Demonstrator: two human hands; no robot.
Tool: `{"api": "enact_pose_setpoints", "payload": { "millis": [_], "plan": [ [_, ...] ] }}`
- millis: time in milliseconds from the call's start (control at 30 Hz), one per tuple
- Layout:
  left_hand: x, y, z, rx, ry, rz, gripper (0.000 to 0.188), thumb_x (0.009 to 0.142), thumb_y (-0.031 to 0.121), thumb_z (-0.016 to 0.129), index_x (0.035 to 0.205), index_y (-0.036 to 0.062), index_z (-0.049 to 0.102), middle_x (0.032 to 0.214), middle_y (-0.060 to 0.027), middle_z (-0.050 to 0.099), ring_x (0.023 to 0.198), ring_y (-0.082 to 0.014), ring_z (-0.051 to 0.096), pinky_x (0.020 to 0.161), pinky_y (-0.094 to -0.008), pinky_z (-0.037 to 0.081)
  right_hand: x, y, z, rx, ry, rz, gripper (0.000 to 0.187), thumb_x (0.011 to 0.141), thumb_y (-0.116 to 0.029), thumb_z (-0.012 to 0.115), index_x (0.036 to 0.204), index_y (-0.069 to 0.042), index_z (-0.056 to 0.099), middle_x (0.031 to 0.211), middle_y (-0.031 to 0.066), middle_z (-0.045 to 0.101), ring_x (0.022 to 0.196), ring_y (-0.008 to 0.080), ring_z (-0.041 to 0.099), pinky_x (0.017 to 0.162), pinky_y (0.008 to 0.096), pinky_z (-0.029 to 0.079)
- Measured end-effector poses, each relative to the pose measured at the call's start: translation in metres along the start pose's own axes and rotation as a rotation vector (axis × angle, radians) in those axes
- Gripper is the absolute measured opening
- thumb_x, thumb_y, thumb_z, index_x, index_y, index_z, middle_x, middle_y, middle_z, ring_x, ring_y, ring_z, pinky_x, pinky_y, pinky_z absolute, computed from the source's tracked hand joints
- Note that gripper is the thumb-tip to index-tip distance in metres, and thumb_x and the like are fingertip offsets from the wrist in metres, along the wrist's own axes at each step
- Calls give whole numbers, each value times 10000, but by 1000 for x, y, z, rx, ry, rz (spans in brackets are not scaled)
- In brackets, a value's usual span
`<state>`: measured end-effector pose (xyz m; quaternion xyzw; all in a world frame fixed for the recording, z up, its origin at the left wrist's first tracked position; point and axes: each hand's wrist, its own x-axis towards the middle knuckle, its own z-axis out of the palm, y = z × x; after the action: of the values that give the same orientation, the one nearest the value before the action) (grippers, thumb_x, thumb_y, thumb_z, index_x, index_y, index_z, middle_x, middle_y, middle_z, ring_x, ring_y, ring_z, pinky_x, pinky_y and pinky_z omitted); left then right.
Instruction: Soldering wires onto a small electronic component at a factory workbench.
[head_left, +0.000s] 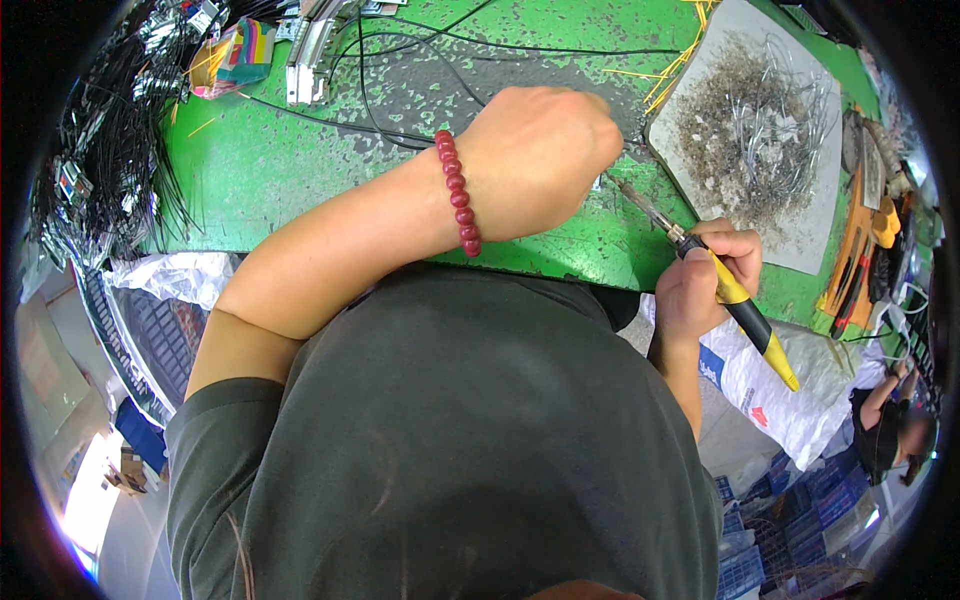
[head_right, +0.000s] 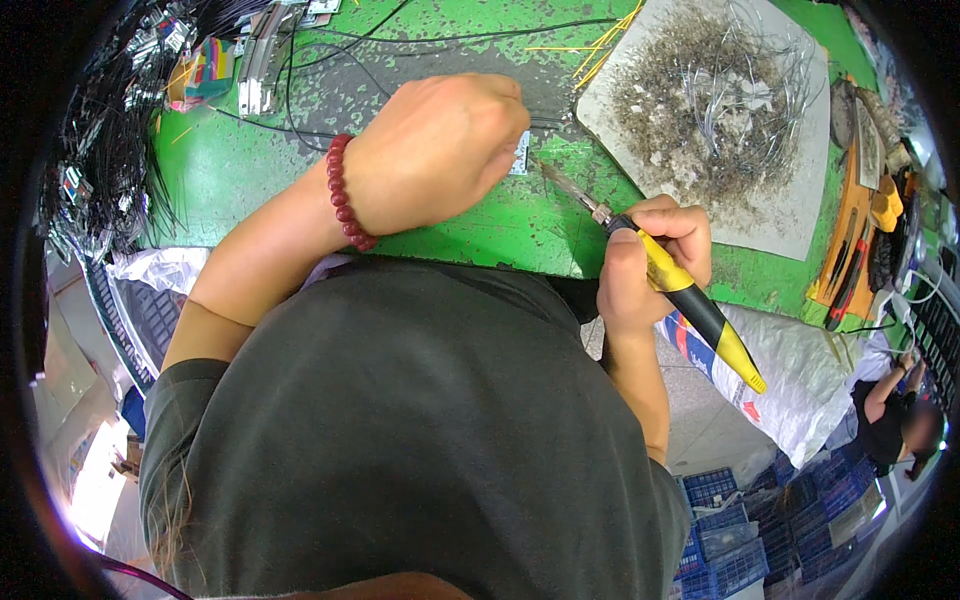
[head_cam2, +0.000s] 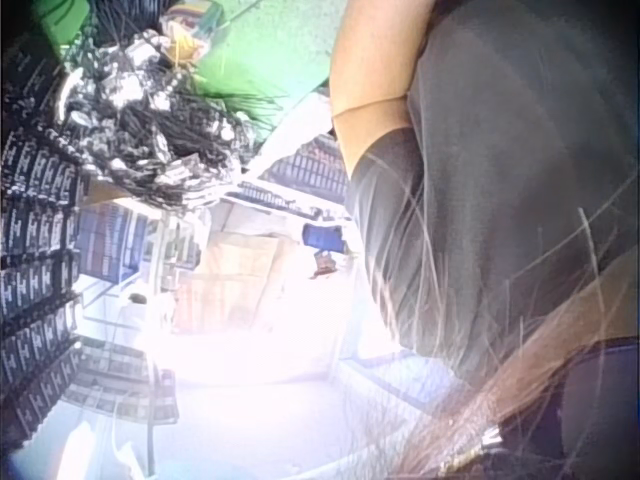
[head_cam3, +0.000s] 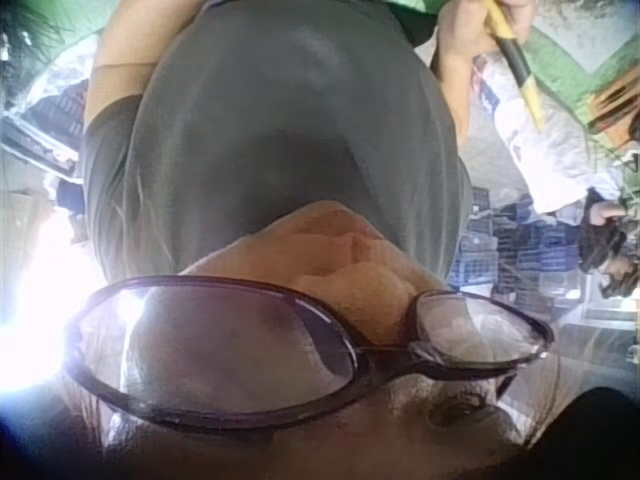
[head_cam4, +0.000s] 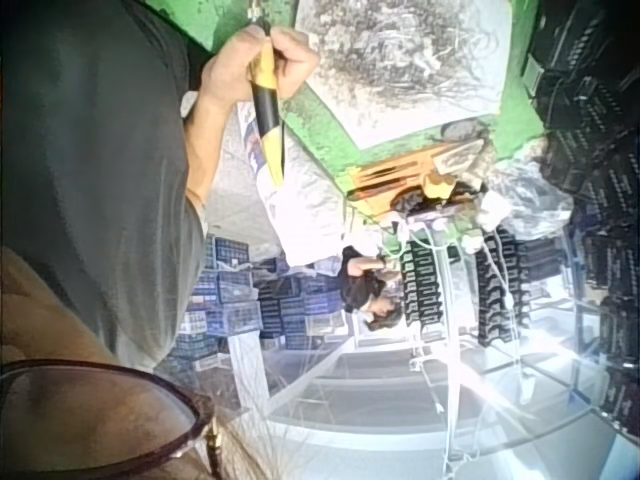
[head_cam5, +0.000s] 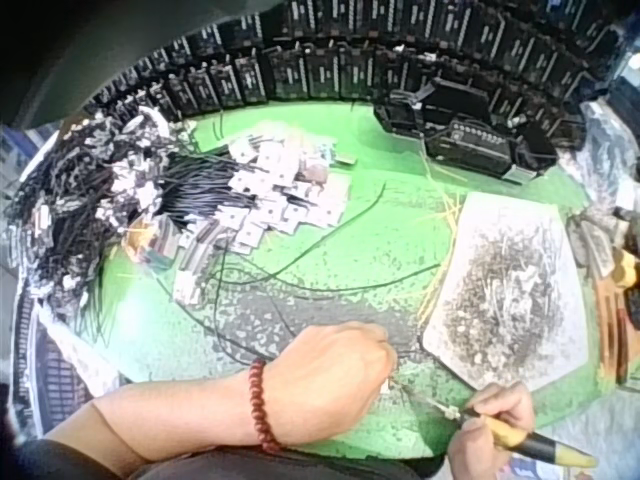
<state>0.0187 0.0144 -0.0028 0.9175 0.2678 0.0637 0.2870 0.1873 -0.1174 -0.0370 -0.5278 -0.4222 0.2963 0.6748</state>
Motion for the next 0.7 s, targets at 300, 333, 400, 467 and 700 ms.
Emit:
{"api": "enact_pose_setpoints", "payload": {
  "millis": [300, 333, 400, 467, 700],
  "plan": [
    [-1, 1, -1, -4, 9, 0, 84, 739, 70, 556, 722, -12, 566, 825, -145, 568, 787, -357, 573, 669, -438, 473, 0, -1, 1, -35, -30, 41, 172, 697, 24, 579, 810, -35, 464, 733, 57, 511, 647, 93, 436, 605, 212, 342],
    [-1, 1, 0, -4, 9, -1, 84, 739, 70, 556, 722, -12, 566, 825, -145, 568, 787, -357, 573, 669, -438, 473, 0, -1, 2, -35, -31, 41, 172, 697, 24, 579, 810, -35, 464, 733, 57, 511, 647, 93, 436, 605, 212, 342],
    [0, 1, 0, 2, 5, -7, 87, 741, 72, 555, 724, -12, 565, 826, -145, 568, 789, -355, 575, 671, -438, 475, 0, -2, 4, -75, -28, 54, 169, 698, 19, 582, 807, -34, 464, 733, 59, 512, 645, 94, 439, 602, 213, 344],
    [0, 1, -1, 1, 6, -2, 89, 742, 74, 555, 725, -12, 565, 826, -146, 568, 788, -355, 575, 671, -439, 475, 1, -2, 4, -77, -30, 60, 167, 699, 15, 583, 805, -33, 464, 734, 60, 513, 642, 94, 438, 598, 214, 344],
    [-1, 1, -1, 8, 3, -3, 91, 743, 79, 559, 729, -11, 564, 831, -143, 574, 788, -353, 577, 669, -435, 477, 1, 0, 0, -27, -17, 7, 159, 708, 0, 584, 804, -35, 463, 727, 60, 511, 630, 96, 435, 589, 218, 342]
  ]
}}
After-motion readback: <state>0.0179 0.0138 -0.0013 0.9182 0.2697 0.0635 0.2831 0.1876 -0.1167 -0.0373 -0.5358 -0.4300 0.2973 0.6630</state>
